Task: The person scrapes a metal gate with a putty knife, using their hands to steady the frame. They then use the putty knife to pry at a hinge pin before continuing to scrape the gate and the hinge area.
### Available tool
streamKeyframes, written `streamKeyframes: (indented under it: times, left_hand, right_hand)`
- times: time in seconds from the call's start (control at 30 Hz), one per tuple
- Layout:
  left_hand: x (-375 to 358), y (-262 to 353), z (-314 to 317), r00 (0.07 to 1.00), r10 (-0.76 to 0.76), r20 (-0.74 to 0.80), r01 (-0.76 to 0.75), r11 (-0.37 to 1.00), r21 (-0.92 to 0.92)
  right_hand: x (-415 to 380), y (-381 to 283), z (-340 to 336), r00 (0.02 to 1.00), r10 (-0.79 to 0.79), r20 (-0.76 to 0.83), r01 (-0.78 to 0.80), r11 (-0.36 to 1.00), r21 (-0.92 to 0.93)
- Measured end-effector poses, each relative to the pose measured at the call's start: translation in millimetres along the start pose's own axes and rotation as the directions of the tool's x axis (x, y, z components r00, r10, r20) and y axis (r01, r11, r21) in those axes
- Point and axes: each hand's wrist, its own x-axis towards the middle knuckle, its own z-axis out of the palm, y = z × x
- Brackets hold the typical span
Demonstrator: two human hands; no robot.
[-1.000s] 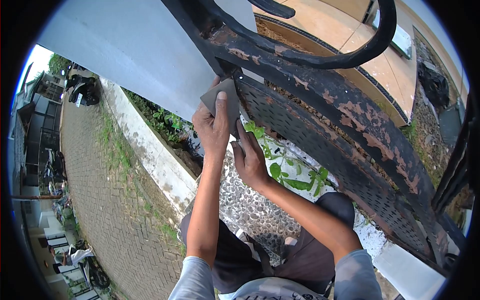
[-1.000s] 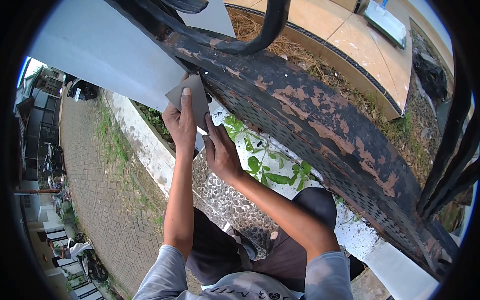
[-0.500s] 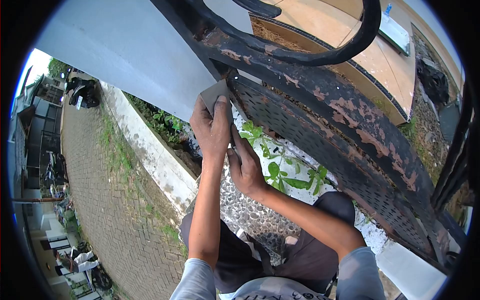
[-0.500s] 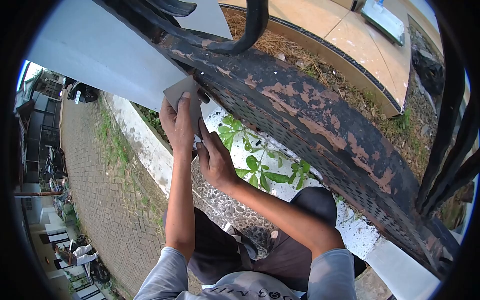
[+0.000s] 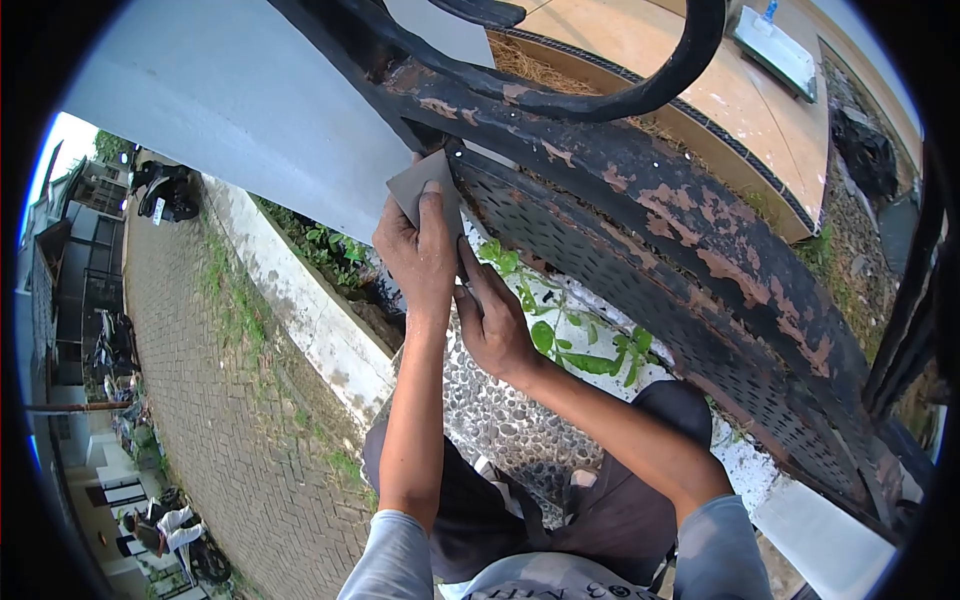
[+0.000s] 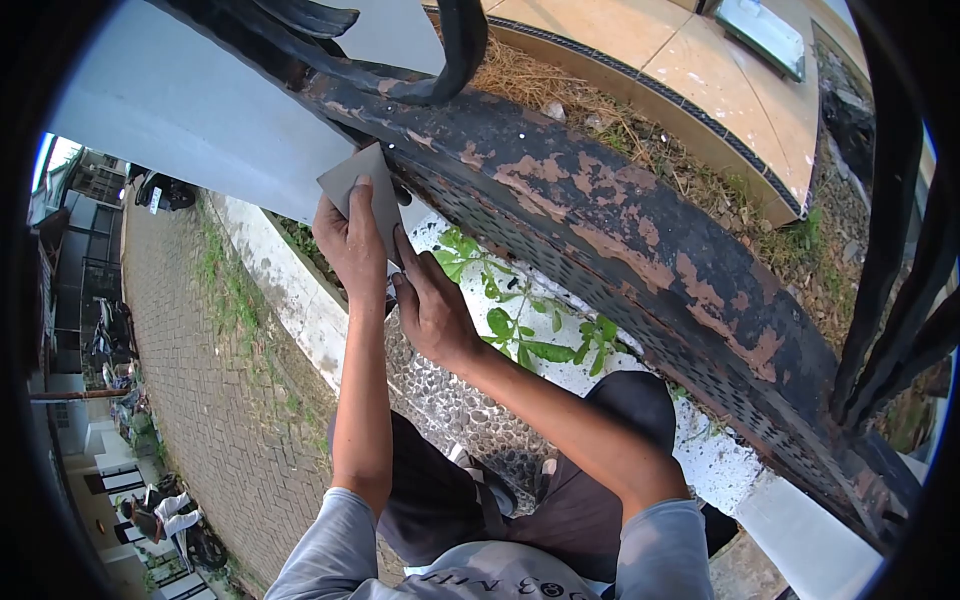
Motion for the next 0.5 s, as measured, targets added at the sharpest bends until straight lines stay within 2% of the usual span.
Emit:
streamKeyframes:
  times: [0.17,0.3,0.37,0.5]
  left_hand:
    - [3.3,6.5,-4.7,0.998,-0.035,0.044,0.034,0.999,0.012]
    - [0.9,15.1,-4.0,1.000,-0.004,-0.001,0.004,1.000,0.007]
    - [3.3,18.0,-0.4,1.000,0.008,-0.006,-0.008,0.999,0.034]
    - [5.1,20.2,1.9,1.000,0.030,-0.008,-0.030,0.998,0.060]
  right_hand:
    - [0.3,-9.6,1.9,0.999,0.046,0.009,-0.046,0.998,0.043]
    - [0.7,-14.5,4.4,0.998,-0.046,-0.049,0.047,0.999,0.026]
    - [2.2,-15.7,1.8,1.000,-0.018,-0.026,0.019,0.999,0.037]
    - [7.8,-29.1,-7.9,0.988,0.147,0.055,-0.152,0.982,0.111]
